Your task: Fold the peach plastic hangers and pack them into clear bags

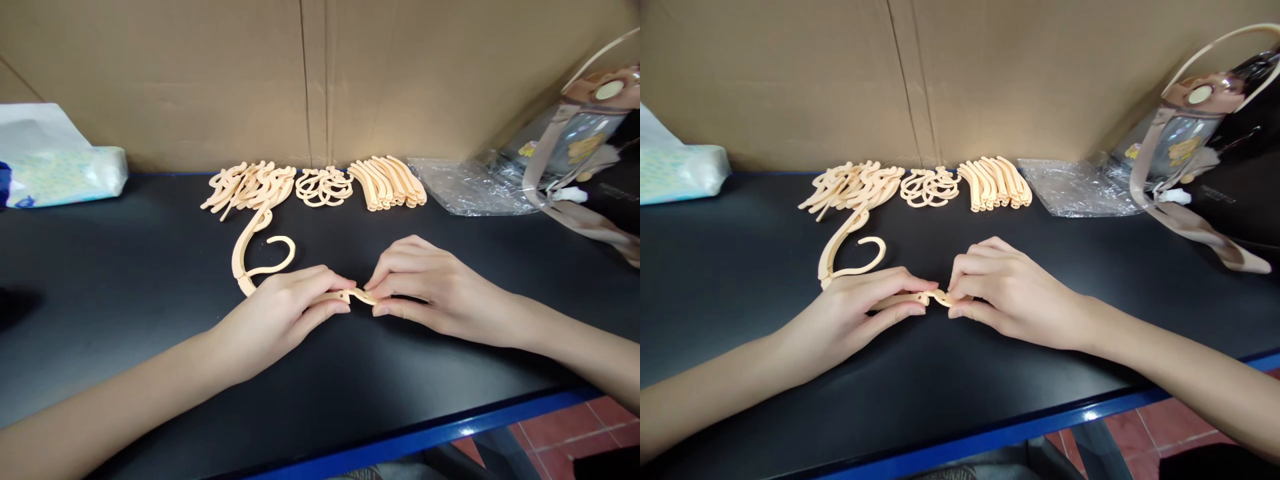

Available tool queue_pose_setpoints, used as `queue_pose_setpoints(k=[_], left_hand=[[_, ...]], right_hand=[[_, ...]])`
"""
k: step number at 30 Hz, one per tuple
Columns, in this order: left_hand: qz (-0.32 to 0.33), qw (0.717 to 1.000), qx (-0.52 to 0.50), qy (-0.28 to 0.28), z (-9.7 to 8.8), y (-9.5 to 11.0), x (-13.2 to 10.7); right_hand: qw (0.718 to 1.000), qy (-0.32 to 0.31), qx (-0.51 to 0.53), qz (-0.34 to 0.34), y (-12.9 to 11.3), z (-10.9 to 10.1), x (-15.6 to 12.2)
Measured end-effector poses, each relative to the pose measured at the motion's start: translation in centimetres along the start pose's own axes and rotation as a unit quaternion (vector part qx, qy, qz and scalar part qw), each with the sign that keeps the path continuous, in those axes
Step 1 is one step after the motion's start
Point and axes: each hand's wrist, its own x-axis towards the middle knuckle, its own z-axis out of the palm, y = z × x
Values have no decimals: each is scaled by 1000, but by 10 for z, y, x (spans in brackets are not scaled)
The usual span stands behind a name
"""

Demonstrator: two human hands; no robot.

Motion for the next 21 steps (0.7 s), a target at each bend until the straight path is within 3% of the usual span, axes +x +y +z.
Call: queue_pose_setpoints(k=[10, 21], left_hand=[[-13, 1000, -16, -6, 1, 2, 1], [-41, 997, -58, -31, -1, 5, 3]], right_hand=[[1000, -2, 0, -11, -2, 1, -1], [997, 19, -70, -35, -7, 6, -2]])
